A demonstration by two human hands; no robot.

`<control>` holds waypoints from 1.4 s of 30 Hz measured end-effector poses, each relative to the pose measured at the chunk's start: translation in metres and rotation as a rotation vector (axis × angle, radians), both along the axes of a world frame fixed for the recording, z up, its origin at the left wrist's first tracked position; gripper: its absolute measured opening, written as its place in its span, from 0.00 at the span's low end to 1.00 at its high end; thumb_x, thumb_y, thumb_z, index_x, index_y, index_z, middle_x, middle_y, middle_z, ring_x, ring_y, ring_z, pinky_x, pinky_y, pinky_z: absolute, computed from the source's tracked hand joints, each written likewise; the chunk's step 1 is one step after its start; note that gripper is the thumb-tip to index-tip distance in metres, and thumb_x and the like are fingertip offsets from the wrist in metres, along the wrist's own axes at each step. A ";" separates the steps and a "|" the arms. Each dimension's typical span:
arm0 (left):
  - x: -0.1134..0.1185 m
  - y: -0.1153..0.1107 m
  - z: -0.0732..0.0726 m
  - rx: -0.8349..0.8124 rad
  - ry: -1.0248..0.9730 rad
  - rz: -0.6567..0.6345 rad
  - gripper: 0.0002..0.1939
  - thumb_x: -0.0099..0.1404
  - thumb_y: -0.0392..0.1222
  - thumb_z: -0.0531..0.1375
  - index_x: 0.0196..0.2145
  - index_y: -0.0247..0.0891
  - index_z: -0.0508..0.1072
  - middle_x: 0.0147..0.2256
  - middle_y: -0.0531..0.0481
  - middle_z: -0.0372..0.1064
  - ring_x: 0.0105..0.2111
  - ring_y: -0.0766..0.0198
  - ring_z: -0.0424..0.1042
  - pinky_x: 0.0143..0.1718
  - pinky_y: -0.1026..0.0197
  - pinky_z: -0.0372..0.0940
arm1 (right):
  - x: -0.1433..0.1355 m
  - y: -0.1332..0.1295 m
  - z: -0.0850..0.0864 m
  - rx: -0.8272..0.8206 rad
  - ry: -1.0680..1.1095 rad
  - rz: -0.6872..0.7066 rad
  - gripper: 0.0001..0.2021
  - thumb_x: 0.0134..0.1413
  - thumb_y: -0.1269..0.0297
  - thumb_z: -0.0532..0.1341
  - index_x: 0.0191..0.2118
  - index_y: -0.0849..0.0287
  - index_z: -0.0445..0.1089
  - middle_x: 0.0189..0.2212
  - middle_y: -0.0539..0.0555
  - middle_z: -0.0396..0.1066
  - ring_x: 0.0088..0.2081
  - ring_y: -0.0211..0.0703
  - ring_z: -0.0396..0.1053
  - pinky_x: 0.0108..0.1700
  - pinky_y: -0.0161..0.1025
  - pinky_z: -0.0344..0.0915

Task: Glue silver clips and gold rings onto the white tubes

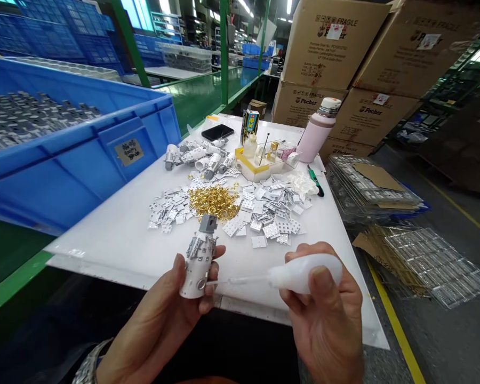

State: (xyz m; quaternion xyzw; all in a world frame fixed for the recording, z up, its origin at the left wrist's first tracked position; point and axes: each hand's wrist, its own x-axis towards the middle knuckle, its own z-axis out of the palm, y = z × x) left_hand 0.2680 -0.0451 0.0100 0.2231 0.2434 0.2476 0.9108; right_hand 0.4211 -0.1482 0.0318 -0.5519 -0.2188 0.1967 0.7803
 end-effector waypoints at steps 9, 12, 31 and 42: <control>0.000 -0.002 0.001 0.094 0.091 -0.059 0.15 0.70 0.43 0.55 0.51 0.39 0.75 0.50 0.41 0.75 0.47 0.54 0.75 0.37 0.59 0.77 | -0.009 0.001 0.000 0.019 -0.104 -0.104 0.11 0.50 0.51 0.68 0.32 0.53 0.76 0.30 0.52 0.66 0.26 0.37 0.65 0.19 0.29 0.62; 0.000 -0.002 0.002 0.116 0.073 -0.064 0.14 0.70 0.42 0.55 0.48 0.39 0.77 0.48 0.44 0.76 0.46 0.55 0.75 0.40 0.58 0.77 | -0.014 0.005 0.001 0.025 -0.186 -0.121 0.11 0.53 0.52 0.66 0.30 0.54 0.76 0.27 0.51 0.64 0.26 0.38 0.63 0.18 0.29 0.58; 0.001 -0.001 -0.003 0.137 0.095 -0.079 0.14 0.70 0.43 0.56 0.47 0.38 0.78 0.47 0.44 0.76 0.45 0.56 0.73 0.43 0.57 0.75 | -0.015 0.007 -0.013 -0.149 -0.532 -0.212 0.12 0.57 0.52 0.63 0.32 0.55 0.75 0.30 0.54 0.67 0.36 0.48 0.66 0.32 0.42 0.64; 0.001 0.000 -0.006 0.127 0.093 -0.066 0.13 0.70 0.42 0.56 0.46 0.39 0.79 0.47 0.44 0.77 0.46 0.56 0.74 0.42 0.60 0.75 | -0.017 0.008 -0.011 -0.121 -0.547 -0.206 0.09 0.57 0.56 0.64 0.32 0.54 0.75 0.30 0.54 0.68 0.38 0.48 0.66 0.33 0.41 0.63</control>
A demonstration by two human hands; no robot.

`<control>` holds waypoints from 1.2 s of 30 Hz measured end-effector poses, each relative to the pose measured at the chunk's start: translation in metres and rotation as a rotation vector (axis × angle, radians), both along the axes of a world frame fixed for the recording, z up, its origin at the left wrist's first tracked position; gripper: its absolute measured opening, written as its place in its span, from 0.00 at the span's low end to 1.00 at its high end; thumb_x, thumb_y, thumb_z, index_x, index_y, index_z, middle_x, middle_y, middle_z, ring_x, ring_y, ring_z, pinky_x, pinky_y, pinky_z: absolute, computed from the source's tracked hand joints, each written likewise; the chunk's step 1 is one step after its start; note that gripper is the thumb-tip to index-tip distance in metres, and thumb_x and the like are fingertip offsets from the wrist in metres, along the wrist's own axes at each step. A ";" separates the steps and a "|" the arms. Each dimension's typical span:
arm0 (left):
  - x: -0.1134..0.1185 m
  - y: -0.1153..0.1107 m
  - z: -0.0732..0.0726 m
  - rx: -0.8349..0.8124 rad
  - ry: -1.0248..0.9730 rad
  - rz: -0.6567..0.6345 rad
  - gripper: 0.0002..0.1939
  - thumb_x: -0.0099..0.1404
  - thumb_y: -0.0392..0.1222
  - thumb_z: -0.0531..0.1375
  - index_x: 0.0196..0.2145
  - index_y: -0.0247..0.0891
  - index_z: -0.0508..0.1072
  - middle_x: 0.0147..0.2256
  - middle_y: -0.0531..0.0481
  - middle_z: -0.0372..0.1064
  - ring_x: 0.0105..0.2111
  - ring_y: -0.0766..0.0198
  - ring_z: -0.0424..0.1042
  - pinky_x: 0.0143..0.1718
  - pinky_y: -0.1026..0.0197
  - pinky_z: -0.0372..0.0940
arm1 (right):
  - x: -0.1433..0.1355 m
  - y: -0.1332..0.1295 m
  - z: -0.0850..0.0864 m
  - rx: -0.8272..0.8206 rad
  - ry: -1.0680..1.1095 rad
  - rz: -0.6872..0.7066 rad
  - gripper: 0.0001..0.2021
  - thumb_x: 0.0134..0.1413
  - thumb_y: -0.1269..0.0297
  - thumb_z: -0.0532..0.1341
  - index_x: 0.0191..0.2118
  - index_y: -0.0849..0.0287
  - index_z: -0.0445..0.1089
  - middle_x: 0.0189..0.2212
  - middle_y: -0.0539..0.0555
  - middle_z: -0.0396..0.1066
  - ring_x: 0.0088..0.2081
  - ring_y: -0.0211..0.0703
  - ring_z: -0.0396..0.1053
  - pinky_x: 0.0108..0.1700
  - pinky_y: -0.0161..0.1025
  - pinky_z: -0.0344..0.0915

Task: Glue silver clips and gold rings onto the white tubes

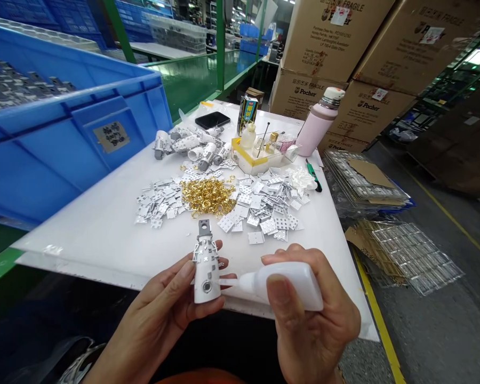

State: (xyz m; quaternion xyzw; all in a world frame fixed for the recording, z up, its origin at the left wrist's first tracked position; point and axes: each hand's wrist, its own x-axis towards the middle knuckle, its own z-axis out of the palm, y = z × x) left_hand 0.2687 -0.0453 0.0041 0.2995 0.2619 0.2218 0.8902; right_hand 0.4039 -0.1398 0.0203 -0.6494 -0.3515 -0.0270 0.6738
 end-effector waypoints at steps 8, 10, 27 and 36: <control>0.000 -0.002 0.005 -0.025 0.039 0.015 0.15 0.70 0.43 0.56 0.48 0.38 0.78 0.47 0.42 0.76 0.46 0.55 0.74 0.42 0.58 0.75 | 0.004 -0.001 -0.001 0.003 -0.104 0.018 0.06 0.58 0.61 0.64 0.33 0.57 0.75 0.30 0.53 0.69 0.37 0.45 0.68 0.33 0.39 0.66; -0.001 -0.002 0.005 -0.023 0.042 0.014 0.14 0.70 0.43 0.56 0.48 0.38 0.78 0.48 0.43 0.76 0.46 0.55 0.74 0.42 0.58 0.75 | 0.004 -0.001 -0.001 0.002 -0.095 0.026 0.06 0.58 0.61 0.64 0.33 0.57 0.75 0.31 0.52 0.69 0.37 0.44 0.68 0.33 0.39 0.65; 0.002 0.000 0.008 -0.028 0.035 0.029 0.15 0.70 0.43 0.56 0.47 0.35 0.78 0.49 0.41 0.75 0.49 0.47 0.75 0.40 0.61 0.76 | -0.008 -0.010 -0.001 -0.006 -0.012 -0.141 0.14 0.53 0.49 0.65 0.31 0.54 0.75 0.28 0.53 0.69 0.39 0.50 0.68 0.35 0.44 0.65; 0.001 -0.001 0.008 -0.046 0.043 0.037 0.14 0.69 0.43 0.57 0.46 0.35 0.77 0.49 0.41 0.76 0.48 0.47 0.75 0.40 0.61 0.76 | -0.005 -0.007 0.000 -0.039 -0.132 -0.116 0.12 0.57 0.54 0.65 0.30 0.57 0.74 0.27 0.51 0.70 0.36 0.45 0.69 0.37 0.41 0.63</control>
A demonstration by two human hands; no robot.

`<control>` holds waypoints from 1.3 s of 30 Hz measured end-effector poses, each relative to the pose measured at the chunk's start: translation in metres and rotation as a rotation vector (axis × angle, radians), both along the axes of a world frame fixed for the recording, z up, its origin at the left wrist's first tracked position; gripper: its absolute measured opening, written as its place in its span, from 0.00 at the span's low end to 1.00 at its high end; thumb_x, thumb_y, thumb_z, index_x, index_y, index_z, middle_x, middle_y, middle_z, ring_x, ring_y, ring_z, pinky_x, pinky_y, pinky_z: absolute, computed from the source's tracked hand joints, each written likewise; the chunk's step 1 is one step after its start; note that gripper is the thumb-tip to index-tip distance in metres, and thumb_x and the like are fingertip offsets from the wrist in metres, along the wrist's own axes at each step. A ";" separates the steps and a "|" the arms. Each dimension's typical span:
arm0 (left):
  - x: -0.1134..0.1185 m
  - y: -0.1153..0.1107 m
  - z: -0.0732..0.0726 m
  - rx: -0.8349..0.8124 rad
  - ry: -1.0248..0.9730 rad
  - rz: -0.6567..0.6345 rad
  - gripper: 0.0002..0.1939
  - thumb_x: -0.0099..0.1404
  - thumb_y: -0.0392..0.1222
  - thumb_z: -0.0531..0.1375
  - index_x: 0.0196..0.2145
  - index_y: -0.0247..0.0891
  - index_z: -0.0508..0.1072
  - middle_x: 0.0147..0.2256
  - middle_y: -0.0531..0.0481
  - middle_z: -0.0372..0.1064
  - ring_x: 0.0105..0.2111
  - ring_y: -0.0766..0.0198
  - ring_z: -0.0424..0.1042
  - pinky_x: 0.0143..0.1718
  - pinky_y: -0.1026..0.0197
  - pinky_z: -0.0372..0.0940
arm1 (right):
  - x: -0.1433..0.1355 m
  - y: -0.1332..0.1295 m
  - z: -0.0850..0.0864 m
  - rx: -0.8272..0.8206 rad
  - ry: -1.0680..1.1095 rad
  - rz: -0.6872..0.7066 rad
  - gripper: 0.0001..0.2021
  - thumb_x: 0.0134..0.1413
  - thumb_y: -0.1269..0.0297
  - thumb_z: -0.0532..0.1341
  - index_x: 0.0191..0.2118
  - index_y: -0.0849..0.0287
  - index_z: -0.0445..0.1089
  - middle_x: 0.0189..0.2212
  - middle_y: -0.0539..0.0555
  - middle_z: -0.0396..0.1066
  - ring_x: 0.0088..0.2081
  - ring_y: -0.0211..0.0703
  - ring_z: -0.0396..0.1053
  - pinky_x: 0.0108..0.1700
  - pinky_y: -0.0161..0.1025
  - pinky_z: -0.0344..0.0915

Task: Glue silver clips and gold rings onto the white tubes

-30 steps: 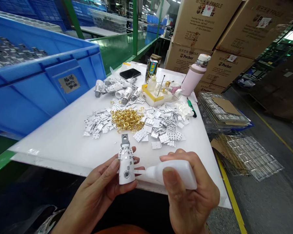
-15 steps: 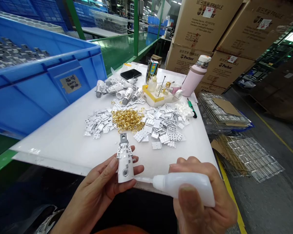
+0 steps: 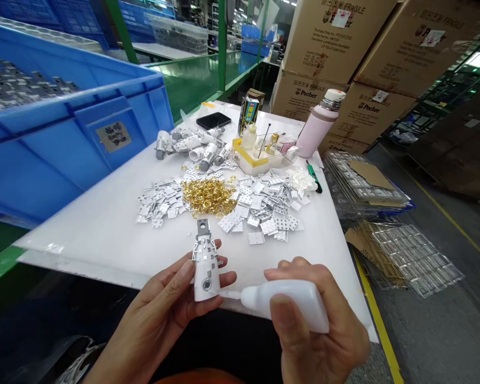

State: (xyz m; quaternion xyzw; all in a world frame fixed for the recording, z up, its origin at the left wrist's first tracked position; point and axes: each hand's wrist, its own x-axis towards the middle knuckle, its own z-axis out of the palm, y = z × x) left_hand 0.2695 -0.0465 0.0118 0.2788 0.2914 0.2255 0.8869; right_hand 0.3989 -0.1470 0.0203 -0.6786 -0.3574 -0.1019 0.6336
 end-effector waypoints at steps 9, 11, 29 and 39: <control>0.000 -0.001 -0.003 0.011 0.011 -0.008 0.14 0.69 0.43 0.57 0.47 0.35 0.78 0.50 0.41 0.75 0.49 0.46 0.75 0.41 0.60 0.76 | -0.002 0.001 -0.002 0.017 0.065 0.029 0.13 0.54 0.52 0.66 0.30 0.58 0.75 0.26 0.52 0.71 0.33 0.44 0.69 0.33 0.40 0.64; 0.001 0.000 -0.002 0.015 -0.002 -0.009 0.14 0.69 0.43 0.57 0.47 0.36 0.78 0.50 0.42 0.75 0.49 0.47 0.75 0.42 0.60 0.76 | 0.003 0.002 -0.001 0.061 0.146 0.049 0.14 0.52 0.51 0.67 0.29 0.58 0.76 0.26 0.53 0.70 0.34 0.45 0.69 0.32 0.39 0.65; -0.038 0.028 -0.002 -0.047 0.157 0.180 0.18 0.66 0.48 0.60 0.48 0.35 0.77 0.50 0.42 0.76 0.53 0.47 0.72 0.49 0.56 0.73 | 0.112 -0.026 -0.053 -0.667 -0.046 -0.164 0.22 0.47 0.45 0.67 0.40 0.58 0.72 0.24 0.48 0.66 0.25 0.42 0.61 0.27 0.38 0.55; -0.034 0.033 0.001 -0.027 0.142 0.169 0.17 0.66 0.46 0.61 0.48 0.35 0.77 0.51 0.42 0.76 0.54 0.47 0.71 0.50 0.54 0.72 | 0.026 0.061 -0.013 -0.451 -0.474 0.332 0.04 0.59 0.72 0.60 0.35 0.57 0.71 0.29 0.51 0.68 0.34 0.43 0.65 0.36 0.40 0.64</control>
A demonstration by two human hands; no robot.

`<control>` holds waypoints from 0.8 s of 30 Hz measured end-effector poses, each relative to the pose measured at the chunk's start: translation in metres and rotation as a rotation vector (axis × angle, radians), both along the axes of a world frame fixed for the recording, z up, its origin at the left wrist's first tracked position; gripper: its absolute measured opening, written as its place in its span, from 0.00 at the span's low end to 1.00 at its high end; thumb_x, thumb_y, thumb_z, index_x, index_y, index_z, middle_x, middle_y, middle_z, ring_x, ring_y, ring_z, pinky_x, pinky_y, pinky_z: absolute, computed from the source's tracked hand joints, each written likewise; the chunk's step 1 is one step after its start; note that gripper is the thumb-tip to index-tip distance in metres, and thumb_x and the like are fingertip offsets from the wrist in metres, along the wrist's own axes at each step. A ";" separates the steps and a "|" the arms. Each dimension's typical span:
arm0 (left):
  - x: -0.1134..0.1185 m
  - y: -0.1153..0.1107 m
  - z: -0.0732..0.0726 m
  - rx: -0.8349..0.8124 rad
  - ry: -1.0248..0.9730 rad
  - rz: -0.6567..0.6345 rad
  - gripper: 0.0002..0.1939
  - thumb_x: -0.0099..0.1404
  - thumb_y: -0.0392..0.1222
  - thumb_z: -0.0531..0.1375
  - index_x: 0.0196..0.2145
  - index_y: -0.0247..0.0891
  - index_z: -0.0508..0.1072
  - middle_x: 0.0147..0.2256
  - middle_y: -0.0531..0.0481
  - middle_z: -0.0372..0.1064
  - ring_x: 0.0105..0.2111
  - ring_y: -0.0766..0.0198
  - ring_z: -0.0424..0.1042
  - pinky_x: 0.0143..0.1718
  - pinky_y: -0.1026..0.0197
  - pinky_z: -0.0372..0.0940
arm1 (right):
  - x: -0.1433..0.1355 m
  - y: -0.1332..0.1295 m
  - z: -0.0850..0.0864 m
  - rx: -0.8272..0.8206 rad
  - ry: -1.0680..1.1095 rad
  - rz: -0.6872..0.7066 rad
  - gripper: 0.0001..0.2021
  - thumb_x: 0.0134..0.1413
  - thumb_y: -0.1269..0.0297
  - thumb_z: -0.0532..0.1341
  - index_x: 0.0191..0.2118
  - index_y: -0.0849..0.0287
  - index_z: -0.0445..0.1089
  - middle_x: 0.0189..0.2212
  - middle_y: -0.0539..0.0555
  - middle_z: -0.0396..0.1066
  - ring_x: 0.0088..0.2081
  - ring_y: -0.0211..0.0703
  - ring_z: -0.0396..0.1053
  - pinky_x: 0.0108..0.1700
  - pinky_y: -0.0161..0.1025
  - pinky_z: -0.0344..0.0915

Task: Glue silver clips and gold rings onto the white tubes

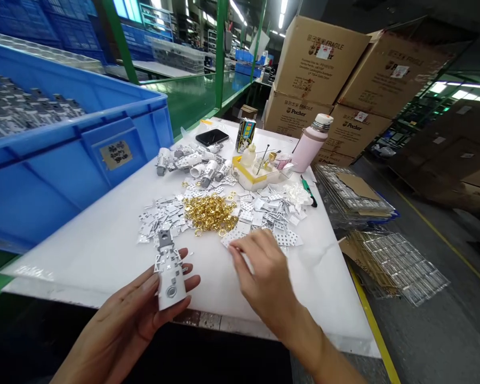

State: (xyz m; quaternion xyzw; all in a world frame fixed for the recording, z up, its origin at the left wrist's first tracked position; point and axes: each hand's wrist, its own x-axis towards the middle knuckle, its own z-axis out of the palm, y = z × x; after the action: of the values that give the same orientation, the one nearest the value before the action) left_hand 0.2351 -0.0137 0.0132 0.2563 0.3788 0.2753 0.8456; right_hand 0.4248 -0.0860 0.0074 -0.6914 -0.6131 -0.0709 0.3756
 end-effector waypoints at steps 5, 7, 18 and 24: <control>-0.006 -0.004 0.002 -0.067 0.014 0.062 0.18 0.63 0.44 0.63 0.50 0.38 0.76 0.48 0.43 0.78 0.49 0.47 0.75 0.46 0.55 0.74 | 0.004 0.059 -0.016 -0.162 0.060 0.075 0.10 0.55 0.79 0.57 0.26 0.61 0.68 0.29 0.57 0.66 0.35 0.47 0.63 0.37 0.44 0.64; -0.007 -0.005 0.001 -0.055 0.018 0.061 0.18 0.63 0.44 0.63 0.50 0.37 0.77 0.46 0.42 0.79 0.49 0.47 0.75 0.45 0.56 0.74 | 0.005 0.060 -0.017 -0.164 0.146 0.102 0.10 0.56 0.78 0.57 0.26 0.60 0.68 0.29 0.56 0.65 0.34 0.46 0.63 0.38 0.45 0.64; 0.010 -0.010 0.006 -0.014 -0.047 -0.021 0.14 0.65 0.43 0.61 0.47 0.38 0.79 0.48 0.44 0.78 0.48 0.49 0.76 0.43 0.59 0.75 | -0.003 -0.013 -0.004 -0.036 1.073 0.211 0.07 0.59 0.63 0.62 0.31 0.58 0.69 0.38 0.52 0.76 0.30 0.36 0.75 0.35 0.38 0.77; 0.018 -0.015 0.003 0.000 -0.065 -0.027 0.13 0.66 0.42 0.60 0.47 0.39 0.79 0.50 0.44 0.76 0.49 0.50 0.75 0.44 0.59 0.74 | -0.009 -0.022 -0.014 0.055 1.340 0.274 0.07 0.53 0.68 0.68 0.39 0.55 0.75 0.34 0.50 0.74 0.33 0.38 0.76 0.37 0.35 0.77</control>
State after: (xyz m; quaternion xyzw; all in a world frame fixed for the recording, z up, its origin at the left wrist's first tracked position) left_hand 0.2528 -0.0290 0.0167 0.2523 0.3475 0.2720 0.8612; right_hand 0.4157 -0.1082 -0.0064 -0.4925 -0.3285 0.4048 0.6969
